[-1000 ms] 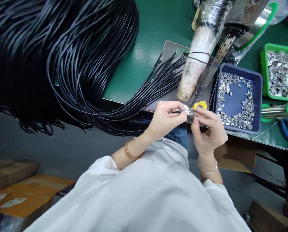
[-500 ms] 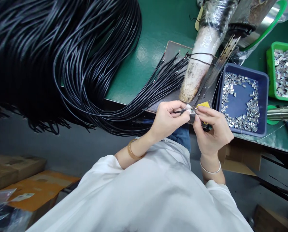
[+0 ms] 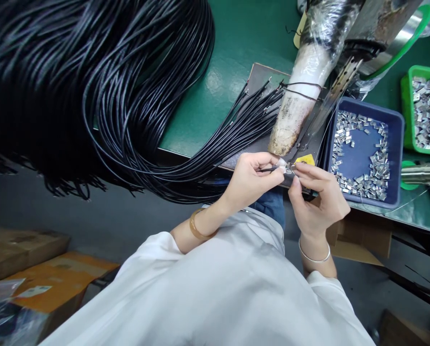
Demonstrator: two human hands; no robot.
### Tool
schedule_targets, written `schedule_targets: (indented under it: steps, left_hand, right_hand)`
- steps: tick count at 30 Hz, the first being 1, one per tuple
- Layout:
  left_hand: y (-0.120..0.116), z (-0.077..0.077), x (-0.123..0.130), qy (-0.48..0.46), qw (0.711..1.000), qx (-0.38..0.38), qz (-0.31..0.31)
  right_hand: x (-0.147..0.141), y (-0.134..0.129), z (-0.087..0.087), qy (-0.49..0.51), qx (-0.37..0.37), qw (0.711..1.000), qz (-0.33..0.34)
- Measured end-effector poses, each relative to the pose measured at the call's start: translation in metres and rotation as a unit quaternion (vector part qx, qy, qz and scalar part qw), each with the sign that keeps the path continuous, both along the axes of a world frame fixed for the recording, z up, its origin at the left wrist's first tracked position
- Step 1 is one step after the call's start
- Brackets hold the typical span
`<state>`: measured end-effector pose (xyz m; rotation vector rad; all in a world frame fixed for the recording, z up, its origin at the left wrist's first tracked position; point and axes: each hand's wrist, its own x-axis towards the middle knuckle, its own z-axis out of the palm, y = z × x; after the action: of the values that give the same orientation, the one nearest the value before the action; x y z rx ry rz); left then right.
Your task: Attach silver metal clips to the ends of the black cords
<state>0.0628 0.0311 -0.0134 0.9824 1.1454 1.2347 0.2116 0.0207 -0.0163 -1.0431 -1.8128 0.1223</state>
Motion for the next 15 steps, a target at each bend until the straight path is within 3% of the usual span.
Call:
schedule_targets:
  steps: [9, 15]
  left_hand:
    - [-0.0033, 0.0027, 0.0013, 0.014, 0.999, 0.047, 0.008]
    - [-0.003, -0.0009, -0.0018, 0.001, 1.0, 0.009, -0.021]
  right_hand:
    - [-0.0026, 0.0001, 0.0057, -0.015, 0.024, 0.999, -0.029]
    - [-0.0005, -0.0043, -0.0006, -0.03, 0.027, 0.999, -0.024]
